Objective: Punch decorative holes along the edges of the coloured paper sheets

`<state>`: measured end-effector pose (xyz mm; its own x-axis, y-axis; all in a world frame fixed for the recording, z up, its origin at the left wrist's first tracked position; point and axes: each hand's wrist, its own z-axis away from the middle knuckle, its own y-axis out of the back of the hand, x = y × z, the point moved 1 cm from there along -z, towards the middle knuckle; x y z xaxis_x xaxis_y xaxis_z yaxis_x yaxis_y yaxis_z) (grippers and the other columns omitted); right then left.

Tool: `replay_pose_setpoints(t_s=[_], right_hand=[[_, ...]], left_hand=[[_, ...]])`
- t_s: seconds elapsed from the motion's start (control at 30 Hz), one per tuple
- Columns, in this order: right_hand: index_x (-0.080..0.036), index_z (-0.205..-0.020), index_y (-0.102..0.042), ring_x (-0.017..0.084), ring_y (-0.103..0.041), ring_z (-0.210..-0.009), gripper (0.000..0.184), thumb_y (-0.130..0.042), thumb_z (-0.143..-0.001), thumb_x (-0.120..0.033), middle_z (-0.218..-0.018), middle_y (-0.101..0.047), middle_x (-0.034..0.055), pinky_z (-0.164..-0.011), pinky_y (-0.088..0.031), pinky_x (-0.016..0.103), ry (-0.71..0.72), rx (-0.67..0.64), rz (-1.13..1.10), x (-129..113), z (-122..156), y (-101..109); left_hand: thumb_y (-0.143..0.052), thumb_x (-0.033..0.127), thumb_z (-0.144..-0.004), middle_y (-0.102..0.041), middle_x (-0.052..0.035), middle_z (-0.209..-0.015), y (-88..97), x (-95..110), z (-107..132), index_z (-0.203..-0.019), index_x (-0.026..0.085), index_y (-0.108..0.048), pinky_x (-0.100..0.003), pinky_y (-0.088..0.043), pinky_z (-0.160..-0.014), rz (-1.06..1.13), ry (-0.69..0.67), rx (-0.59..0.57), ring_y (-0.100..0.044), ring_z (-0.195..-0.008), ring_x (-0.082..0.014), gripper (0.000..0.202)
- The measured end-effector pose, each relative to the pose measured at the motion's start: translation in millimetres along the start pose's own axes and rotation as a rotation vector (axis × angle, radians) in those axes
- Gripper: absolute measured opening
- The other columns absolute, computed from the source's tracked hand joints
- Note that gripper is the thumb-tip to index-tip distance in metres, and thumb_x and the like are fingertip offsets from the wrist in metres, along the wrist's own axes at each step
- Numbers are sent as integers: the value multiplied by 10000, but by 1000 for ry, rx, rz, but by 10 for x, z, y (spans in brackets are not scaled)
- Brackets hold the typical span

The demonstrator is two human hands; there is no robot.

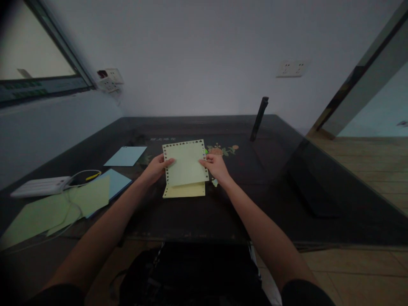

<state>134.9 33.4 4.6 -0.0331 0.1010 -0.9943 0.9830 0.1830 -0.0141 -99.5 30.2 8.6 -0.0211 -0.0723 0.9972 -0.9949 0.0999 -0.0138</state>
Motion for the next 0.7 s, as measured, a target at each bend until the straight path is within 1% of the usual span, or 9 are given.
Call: replay_pose_setpoints(t_s=[0.07, 0.17, 0.3, 0.43, 0.57, 0.7], right_hand=[[-167, -806, -665, 170, -612, -671, 273, -712, -658, -391, -753, -686, 53, -655, -493, 337, 55, 29, 21, 3, -18, 21], [-171, -794, -658, 179, -602, -692, 293, -701, -665, -431, -736, -666, 48, -646, -481, 336, 110, 55, 66, 9, -36, 38], [-175, -755, -649, 164, -576, -668, 294, -693, -671, -453, -711, -645, 33, -629, -455, 316, 145, 58, 66, 1, -41, 36], [-183, -699, -643, 151, -549, -655, 302, -653, -715, -484, -690, -629, 24, -619, -435, 301, 160, 60, 85, 1, -41, 43], [-184, -709, -655, 157, -550, -671, 325, -635, -737, -507, -691, -627, 31, -618, -431, 300, 151, 48, 115, 28, -54, 61], [-180, -768, -676, 170, -556, -686, 369, -629, -730, -544, -695, -637, 35, -619, -437, 299, 140, 63, 158, 43, -60, 71]], left_hand=[[-726, 354, -662, -714, -117, -940, -9, -43, 9, -903, 127, -669, -348, -531, -725, -42, 50, -91, -666, -778, -217, 336], [-732, 352, -660, -723, -121, -911, 4, -105, 9, -832, 132, -698, -368, -533, -737, -134, 60, -149, -666, -785, -238, 282], [-717, 358, -677, -721, -129, -927, 44, -144, -12, -863, 123, -706, -369, -532, -734, -261, 27, -137, -666, -812, -251, 300], [-695, 372, -696, -712, -136, -969, 56, -116, -16, -905, 118, -705, -371, -527, -757, -350, 0, -135, -659, -854, -257, 329], [-697, 356, -698, -712, -123, -983, 35, -56, 10, -929, 125, -702, -363, -528, -772, -371, 1, -151, -655, -885, -257, 327], [-719, 274, -669, -721, -112, -925, 18, -29, 31, -892, 128, -705, -379, -534, -761, -326, 17, -144, -665, -867, -270, 266]])
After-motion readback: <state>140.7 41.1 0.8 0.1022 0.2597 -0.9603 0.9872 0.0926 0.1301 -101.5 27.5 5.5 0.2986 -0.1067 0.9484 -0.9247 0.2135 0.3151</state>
